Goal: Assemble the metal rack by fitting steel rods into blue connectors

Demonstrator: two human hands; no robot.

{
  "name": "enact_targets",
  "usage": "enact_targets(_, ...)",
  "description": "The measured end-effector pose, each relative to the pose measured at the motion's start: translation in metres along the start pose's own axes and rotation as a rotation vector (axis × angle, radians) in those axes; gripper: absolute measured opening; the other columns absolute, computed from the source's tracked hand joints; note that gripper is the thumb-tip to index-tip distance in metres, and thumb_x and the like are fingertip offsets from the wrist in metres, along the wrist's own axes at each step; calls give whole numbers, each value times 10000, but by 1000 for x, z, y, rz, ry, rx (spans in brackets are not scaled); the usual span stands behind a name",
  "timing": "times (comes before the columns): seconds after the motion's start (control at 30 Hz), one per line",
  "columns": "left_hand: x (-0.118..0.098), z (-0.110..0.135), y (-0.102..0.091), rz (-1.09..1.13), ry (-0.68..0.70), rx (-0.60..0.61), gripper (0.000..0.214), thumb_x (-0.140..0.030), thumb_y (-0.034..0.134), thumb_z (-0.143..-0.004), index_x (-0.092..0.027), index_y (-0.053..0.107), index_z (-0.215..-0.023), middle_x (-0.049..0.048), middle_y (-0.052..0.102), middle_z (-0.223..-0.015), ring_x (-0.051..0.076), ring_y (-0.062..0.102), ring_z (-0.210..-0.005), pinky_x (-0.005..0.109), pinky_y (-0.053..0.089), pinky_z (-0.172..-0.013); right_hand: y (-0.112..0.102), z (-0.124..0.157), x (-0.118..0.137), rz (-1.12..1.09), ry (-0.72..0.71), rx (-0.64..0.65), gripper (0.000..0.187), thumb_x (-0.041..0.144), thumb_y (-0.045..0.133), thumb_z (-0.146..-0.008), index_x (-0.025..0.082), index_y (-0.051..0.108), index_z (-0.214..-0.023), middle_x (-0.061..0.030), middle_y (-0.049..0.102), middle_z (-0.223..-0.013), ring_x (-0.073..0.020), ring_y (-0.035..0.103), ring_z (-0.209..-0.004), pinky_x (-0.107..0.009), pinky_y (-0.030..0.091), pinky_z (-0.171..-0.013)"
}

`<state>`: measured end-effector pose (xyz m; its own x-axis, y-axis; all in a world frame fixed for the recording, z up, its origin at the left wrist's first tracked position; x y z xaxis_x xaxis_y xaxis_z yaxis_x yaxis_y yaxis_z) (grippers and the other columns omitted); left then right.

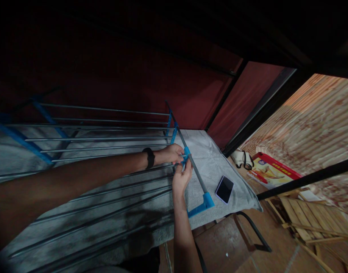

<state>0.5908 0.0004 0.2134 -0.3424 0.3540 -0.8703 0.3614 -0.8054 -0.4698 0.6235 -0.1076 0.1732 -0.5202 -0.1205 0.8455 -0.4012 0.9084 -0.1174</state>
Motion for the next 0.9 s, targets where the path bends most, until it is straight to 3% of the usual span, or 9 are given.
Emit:
enact_targets(0.23,-1,2,-3,-75,10,-12,152,-91,624,-807,-93,644,-958,-13,591,-599,114,529,-521,214,356,-496,0,4,-6,-1,17,-13,603,292,511,-870,152,496,-1456,-162,554,-1429,-271,515,-1340,-500,381,-1152)
enact_targets(0.43,-6,-3,0,-194,50,-11,102,-86,612,-840,-104,653,-932,13,619,-617,149,596,-548,258,466,-564,0,6,-11,2,37,-19,629,349,519,-864,157,480,-1461,-167,515,-1476,-259,478,-1378,-502,339,-1186)
enact_targets(0.53,-17,7,-3,-296,102,-35,59,-106,709,-779,-135,659,-792,65,679,-728,216,680,-758,301,526,-698,-3,7,-14,-74,68,2,636,355,528,-835,174,489,-1443,-148,554,-1434,-250,518,-1340,-496,370,-1168)
enact_targets(0.67,-27,37,-16,-493,171,-126,252,-264,787,-758,-129,681,-943,160,691,-1113,336,631,-1128,422,513,-944,-7,5,-15,-88,66,-12,619,350,584,-777,164,548,-1366,-155,615,-1326,-283,598,-1232,-516,426,-1118)
enact_targets(0.8,-35,87,-27,-843,315,-144,387,-226,644,-857,-112,603,-1225,204,616,-1262,347,602,-1156,499,482,-955,-8,1,-14,-85,53,-32,616,325,635,-723,157,575,-1312,-151,635,-1245,-305,619,-1163,-536,437,-1089)
enact_targets(0.9,-31,135,-58,-951,333,-126,484,-208,633,-880,-111,543,-1346,206,569,-1385,343,558,-1235,504,444,-1010,-13,2,-16,-55,62,-23,551,325,648,-707,174,609,-1235,-130,636,-1170,-307,624,-1095,-539,449,-1060)
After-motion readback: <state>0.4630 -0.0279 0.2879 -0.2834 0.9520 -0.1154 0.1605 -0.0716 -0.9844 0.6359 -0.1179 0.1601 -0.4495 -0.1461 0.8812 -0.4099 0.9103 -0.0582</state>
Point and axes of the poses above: each hand's wrist, its own z-axis away from the middle knuckle, its own y-axis out of the palm, x = y × z, the point moved 10 cm from there along -z, towards the middle knuckle
